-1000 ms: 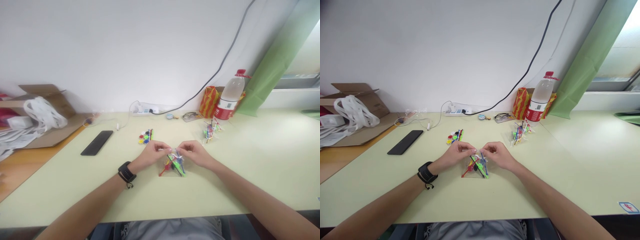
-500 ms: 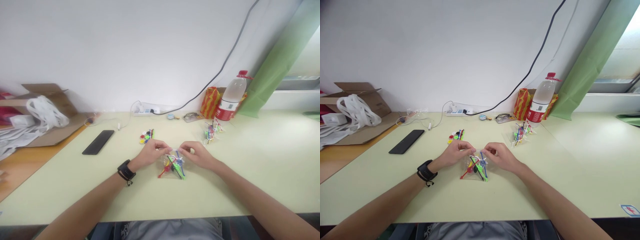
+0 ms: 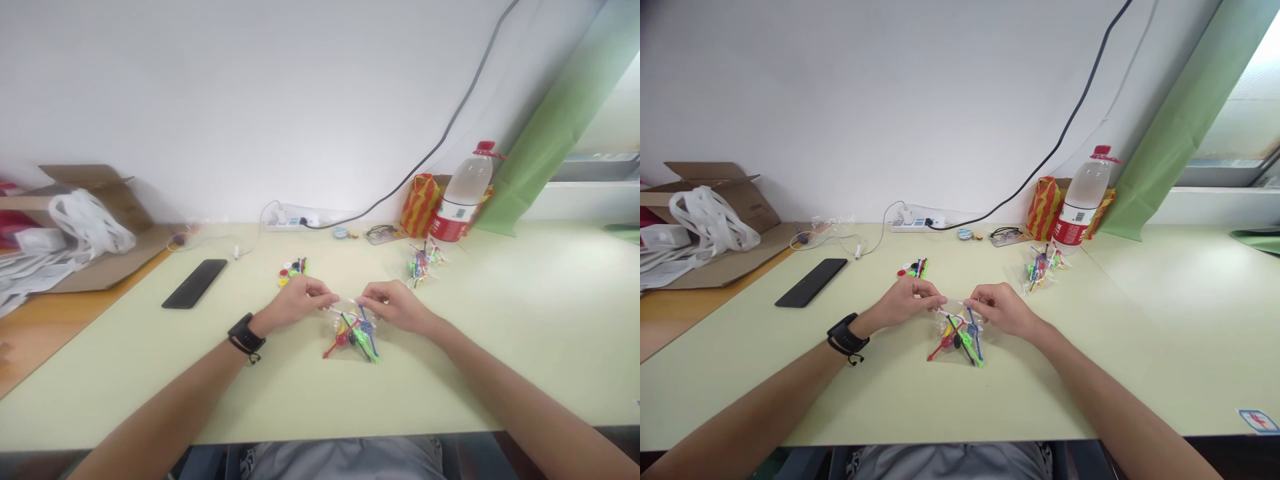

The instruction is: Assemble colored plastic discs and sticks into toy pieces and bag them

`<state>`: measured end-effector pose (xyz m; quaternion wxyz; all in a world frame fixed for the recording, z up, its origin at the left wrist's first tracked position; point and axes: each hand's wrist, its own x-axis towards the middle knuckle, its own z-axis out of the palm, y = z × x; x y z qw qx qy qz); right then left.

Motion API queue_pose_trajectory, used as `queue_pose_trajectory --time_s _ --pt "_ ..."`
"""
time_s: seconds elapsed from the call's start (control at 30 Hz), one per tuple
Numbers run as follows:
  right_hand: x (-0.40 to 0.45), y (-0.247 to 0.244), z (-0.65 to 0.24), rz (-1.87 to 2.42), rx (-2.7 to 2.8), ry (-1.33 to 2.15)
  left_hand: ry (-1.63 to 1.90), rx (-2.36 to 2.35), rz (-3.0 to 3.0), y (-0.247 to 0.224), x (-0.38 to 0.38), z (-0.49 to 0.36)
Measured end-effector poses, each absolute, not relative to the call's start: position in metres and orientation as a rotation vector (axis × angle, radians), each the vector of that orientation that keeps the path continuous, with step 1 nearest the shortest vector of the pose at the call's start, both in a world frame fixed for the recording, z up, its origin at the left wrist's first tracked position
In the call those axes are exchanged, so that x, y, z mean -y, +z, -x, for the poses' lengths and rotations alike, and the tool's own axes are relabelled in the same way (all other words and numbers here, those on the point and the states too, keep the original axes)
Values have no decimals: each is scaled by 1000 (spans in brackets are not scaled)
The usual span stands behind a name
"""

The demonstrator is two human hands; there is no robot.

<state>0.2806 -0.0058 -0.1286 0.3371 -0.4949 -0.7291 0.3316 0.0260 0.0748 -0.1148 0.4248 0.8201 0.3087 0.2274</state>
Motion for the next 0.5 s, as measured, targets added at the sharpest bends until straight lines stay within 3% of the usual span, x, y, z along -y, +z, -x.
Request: queue_pose_trajectory --time_s 0.23,0.5 --pt "6 -122 -283 1173 1841 1064 672 -758 -2150 -109 -75 -25" --pt "-3 -103 -295 1187 1648 635 1070 -894 -1909 -112 -97 -12"
